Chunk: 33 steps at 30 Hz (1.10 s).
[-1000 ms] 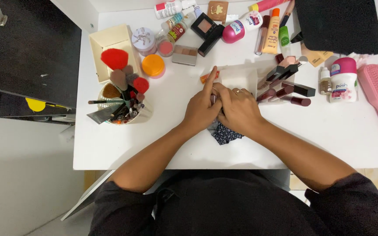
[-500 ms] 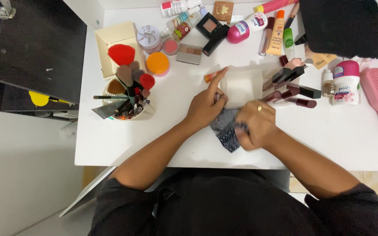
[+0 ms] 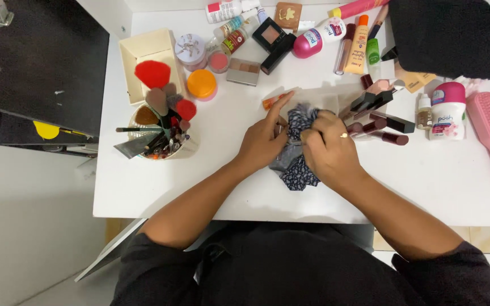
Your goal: Wiping down various makeup products with a cloth and organizing them on a vanity.
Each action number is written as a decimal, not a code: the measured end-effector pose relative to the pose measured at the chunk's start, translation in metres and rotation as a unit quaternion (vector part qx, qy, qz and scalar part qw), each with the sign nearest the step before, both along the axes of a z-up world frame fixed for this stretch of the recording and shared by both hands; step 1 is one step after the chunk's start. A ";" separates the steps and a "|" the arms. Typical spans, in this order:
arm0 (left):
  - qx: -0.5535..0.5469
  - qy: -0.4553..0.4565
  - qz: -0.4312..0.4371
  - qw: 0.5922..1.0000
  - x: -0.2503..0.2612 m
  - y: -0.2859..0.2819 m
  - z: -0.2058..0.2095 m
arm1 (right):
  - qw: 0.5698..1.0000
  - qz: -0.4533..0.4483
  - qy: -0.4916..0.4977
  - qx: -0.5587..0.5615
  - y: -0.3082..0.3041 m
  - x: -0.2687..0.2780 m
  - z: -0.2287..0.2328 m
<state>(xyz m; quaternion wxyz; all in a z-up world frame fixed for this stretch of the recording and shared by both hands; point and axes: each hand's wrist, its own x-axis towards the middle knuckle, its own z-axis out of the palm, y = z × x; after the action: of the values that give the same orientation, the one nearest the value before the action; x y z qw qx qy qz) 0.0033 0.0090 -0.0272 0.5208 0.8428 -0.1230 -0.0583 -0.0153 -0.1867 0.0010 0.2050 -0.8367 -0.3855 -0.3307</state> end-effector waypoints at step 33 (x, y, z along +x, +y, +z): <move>0.003 0.009 0.016 1.000 -0.006 -0.008 0.002 | 0.956 -0.155 0.096 -0.230 0.018 0.014 -0.018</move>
<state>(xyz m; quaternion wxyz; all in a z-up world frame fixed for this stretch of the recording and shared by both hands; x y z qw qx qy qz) -0.0023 0.0012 -0.0255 0.5205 0.8454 -0.1049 -0.0580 -0.0013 -0.1682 -0.0170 -0.0107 -0.9383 -0.2956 -0.1793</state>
